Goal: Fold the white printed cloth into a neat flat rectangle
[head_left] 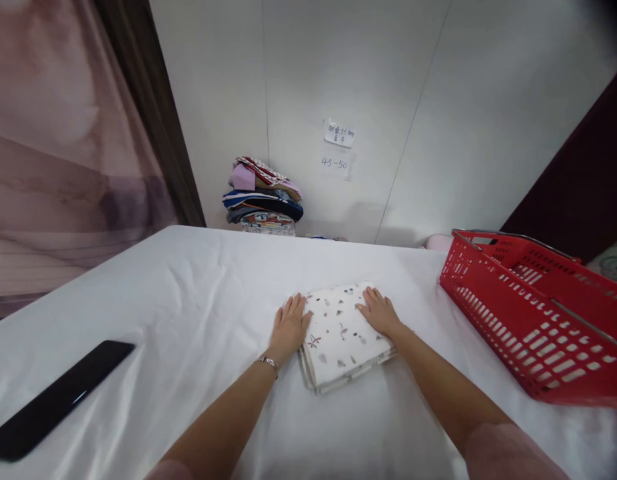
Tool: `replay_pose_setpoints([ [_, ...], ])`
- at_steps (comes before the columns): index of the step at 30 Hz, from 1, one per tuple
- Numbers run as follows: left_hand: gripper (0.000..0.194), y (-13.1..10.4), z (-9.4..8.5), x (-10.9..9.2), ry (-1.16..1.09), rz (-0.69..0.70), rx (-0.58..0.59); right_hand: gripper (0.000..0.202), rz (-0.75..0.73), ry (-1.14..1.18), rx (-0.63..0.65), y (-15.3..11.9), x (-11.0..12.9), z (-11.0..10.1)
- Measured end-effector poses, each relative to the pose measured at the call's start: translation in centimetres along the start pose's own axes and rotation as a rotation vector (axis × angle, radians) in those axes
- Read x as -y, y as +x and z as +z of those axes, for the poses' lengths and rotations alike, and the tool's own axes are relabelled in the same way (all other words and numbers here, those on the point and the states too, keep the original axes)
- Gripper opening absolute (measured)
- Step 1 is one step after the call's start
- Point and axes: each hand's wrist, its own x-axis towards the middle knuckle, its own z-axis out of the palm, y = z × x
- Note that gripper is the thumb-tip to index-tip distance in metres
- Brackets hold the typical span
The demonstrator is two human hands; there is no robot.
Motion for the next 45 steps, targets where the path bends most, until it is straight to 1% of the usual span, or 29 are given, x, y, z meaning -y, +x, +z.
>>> replay_pose_setpoints([
  [3,0.052,0.0,0.2,0.2,-0.002,0.002,-0.012,0.056,-0.022,0.057,0.022,0.3,-0.5,-0.2],
  [5,0.052,0.1,0.3,0.3,-0.005,0.006,-0.013,0.054,0.011,0.11,0.011,0.4,-1.0,-0.6],
  [7,0.052,0.1,0.3,0.3,-0.006,0.009,-0.005,0.053,0.074,0.143,-0.008,0.3,-1.8,-0.8],
  [9,0.052,0.1,0.1,0.2,-0.006,0.008,0.004,0.054,0.115,0.148,-0.016,-0.1,-2.5,-0.9],
  [11,0.051,0.1,0.0,0.1,-0.003,0.003,0.004,0.053,0.114,0.147,-0.013,-0.7,-2.9,-0.9],
  [14,0.051,0.1,-0.2,-0.1,-0.007,-0.002,0.012,0.052,0.129,0.144,-0.021,-1.6,-3.1,-1.0],
  [19,0.051,0.3,-0.5,-0.3,-0.046,-0.016,0.017,0.056,0.22,0.135,-0.016,-3.3,-3.7,-1.6],
  [22,0.059,-0.2,-1.3,-0.8,-0.106,-0.101,-0.027,0.059,0.276,0.141,0.006,-4.8,-4.4,-1.8],
  [24,0.065,-0.9,-1.9,-1.3,-0.179,-0.179,-0.06,0.06,0.308,0.155,0.019,-5.9,-4.8,-1.8],
  [26,0.07,-2.1,-2.3,-2.0,-0.278,-0.257,-0.031,0.061,0.33,0.172,0.024,-6.8,-5.1,-1.7],
  [28,0.074,-3.3,-2.3,-2.5,-0.363,-0.32,0.031,0.059,0.332,0.189,0.024,-7.3,-5.2,-1.6],
  [29,0.075,-3.8,-2.2,-2.8,-0.387,-0.336,0.05,0.058,0.329,0.197,0.025,-7.5,-5.1,-1.5],
  [31,0.073,-4.3,-2.0,-3.0,-0.406,-0.323,0.049,0.057,0.317,0.21,0.029,-7.8,-4.7,-1.4],
  [33,0.072,-4.0,-2.1,-2.7,-0.398,-0.293,0.028,0.057,0.304,0.218,0.033,-8.3,-3.9,-1.1],
  [35,0.073,-3.0,-2.7,-1.8,-0.381,-0.296,0.012,0.057,0.279,0.248,0.05,-9.5,-2.9,-0.7],
  [37,0.068,-1.9,-3.6,-0.6,-0.393,-0.324,0.008,0.059,0.239,0.31,0.088,-11.1,-1.9,-0.4],
  [39,0.061,-1.3,-4.5,0.6,-0.429,-0.314,0.056,0.062,0.202,0.341,0.113,-12.8,-1.2,-0.4],
  [40,0.057,-1.2,-4.8,0.9,-0.416,-0.29,0.073,0.063,0.191,0.323,0.098,-13.6,-0.9,-0.6],
  [42,0.05,-1.7,-5.2,1.1,-0.325,-0.213,0.063,0.063,0.164,0.234,-0.006,-14.6,-0.3,-1.1],
  [43,0.046,-2.2,-5.2,0.9,-0.253,-0.164,0.029,0.061,0.13,0.195,-0.081,-14.9,0.1,-1.4],
  [45,0.042,-3.5,-5.0,0.2,-0.097,-0.048,-0.066,0.059,-0.009,0.154,-0.221,-15.2,1.1,-1.6],
])
